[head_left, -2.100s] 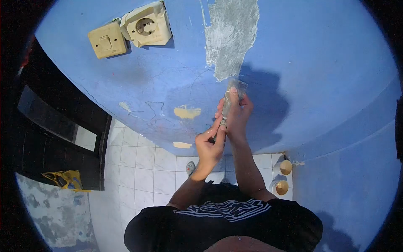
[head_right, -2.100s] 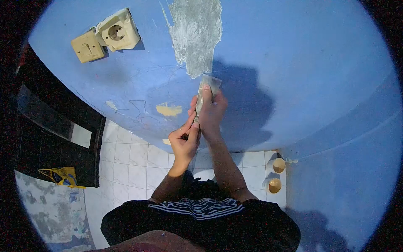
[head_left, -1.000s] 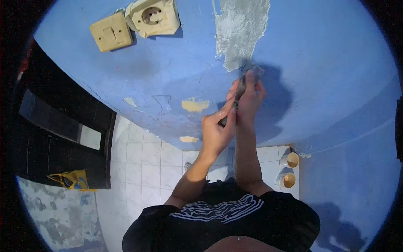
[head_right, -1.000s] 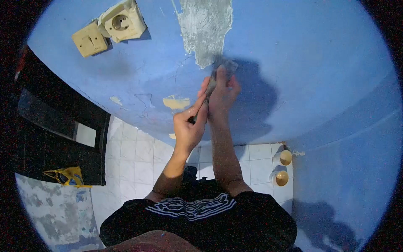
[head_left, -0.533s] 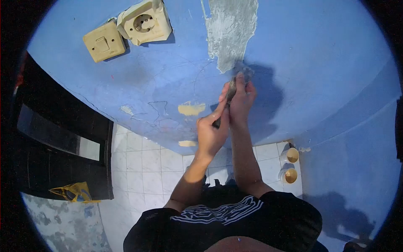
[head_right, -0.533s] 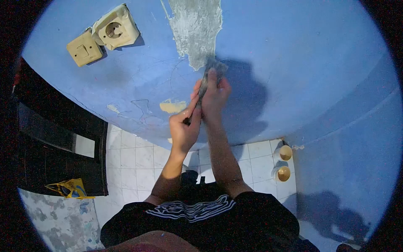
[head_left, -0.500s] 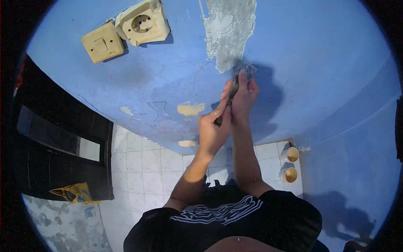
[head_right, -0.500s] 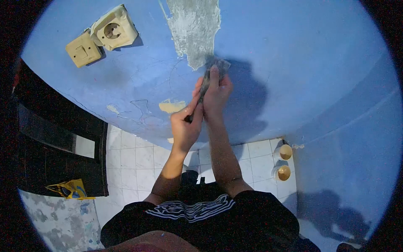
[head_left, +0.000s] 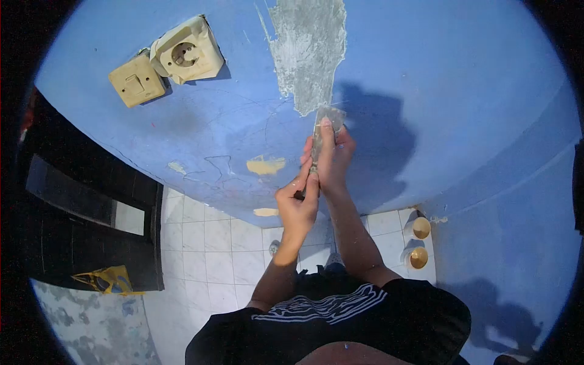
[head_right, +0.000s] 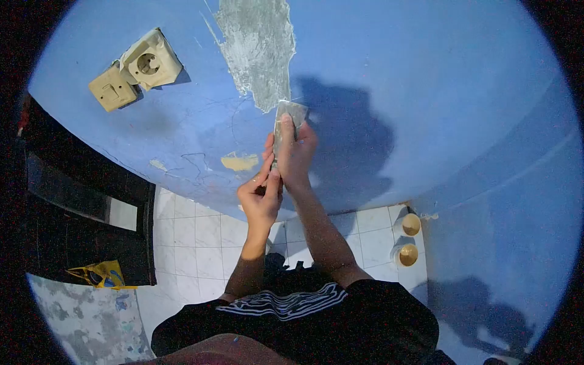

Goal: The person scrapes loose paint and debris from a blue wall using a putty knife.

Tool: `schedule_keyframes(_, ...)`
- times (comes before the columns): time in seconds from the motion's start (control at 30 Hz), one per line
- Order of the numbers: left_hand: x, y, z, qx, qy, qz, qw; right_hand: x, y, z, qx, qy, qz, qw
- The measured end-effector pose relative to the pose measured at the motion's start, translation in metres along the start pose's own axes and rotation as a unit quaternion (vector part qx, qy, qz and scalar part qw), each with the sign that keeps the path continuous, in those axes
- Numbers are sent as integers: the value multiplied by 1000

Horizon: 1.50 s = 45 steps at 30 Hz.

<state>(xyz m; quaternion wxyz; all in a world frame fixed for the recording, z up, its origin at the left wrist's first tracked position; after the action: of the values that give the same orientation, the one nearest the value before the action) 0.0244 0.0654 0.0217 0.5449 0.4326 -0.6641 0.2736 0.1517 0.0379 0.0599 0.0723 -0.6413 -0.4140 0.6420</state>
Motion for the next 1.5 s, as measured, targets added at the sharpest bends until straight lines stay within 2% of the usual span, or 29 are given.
schedule_keyframes(0.2, 3, -7, 2, 6, -35, 11, 999, -3, 1, -1, -18, 2, 39, 999)
schedule_keyframes(0.3, 10, -3, -3, -16, -61, -33, 998, -3, -1, 0, -16, 5, 51, 999)
schedule_keyframes(0.37, 13, -5, -9, -44, -24, 62, 997, -6, -1, 2, -16, 17, 55, 998)
schedule_keyframes(0.47, -2, -6, -1, -43, -37, 94, 994, -4, 2, 3, -4, 3, 30, 1000)
schedule_keyframes(0.7, -16, -12, 6, -48, -20, 81, 995, 1, 10, 6, 14, -16, 73, 997)
schedule_keyframes(0.8, -15, -11, 7, -5, -64, 70, 996, 3, 5, 6, -12, -4, 69, 998)
schedule_keyframes(0.87, -2, -10, 3, 27, -127, 0, 992, -1, -1, 0, -33, -2, 64, 997)
schedule_keyframes(0.97, -5, -17, 3, 23, -76, 58, 995, -5, 1, -5, -36, -9, 76, 996)
schedule_keyframes(1.1, -5, -21, 9, 46, -79, 8, 996, -4, 9, -5, -51, -15, 81, 995)
schedule_keyframes(1.17, -5, -26, 9, 40, -26, 61, 997, -10, 6, -9, -66, -26, 88, 994)
schedule_keyframes(1.23, -1, -31, 10, 57, -19, 63, 996, -26, -3, -13, -94, 17, 89, 991)
schedule_keyframes(1.37, -4, -37, 22, 74, -3, 64, 995, -12, 11, -12, -105, -21, 87, 990)
schedule_keyframes(1.43, 0, -39, 21, 81, 5, 77, 994, -16, 11, -12, -85, -30, 148, 985)
schedule_keyframes(1.5, 8, -39, 23, 79, 17, 89, 993, -24, 5, -13, -90, -35, 126, 987)
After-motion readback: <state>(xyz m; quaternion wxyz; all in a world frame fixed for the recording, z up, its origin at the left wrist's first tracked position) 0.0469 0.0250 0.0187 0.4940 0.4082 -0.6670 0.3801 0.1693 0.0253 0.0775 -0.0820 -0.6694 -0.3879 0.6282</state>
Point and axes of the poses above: each hand's wrist, its own z-axis away from the middle knuckle, its own y-axis out of the back of the hand, x = y × z, the point moved 7 cm from there along -z, towards the middle knuckle, and after that the axes turned 7 degrees about -z, right-handed, at the moved point
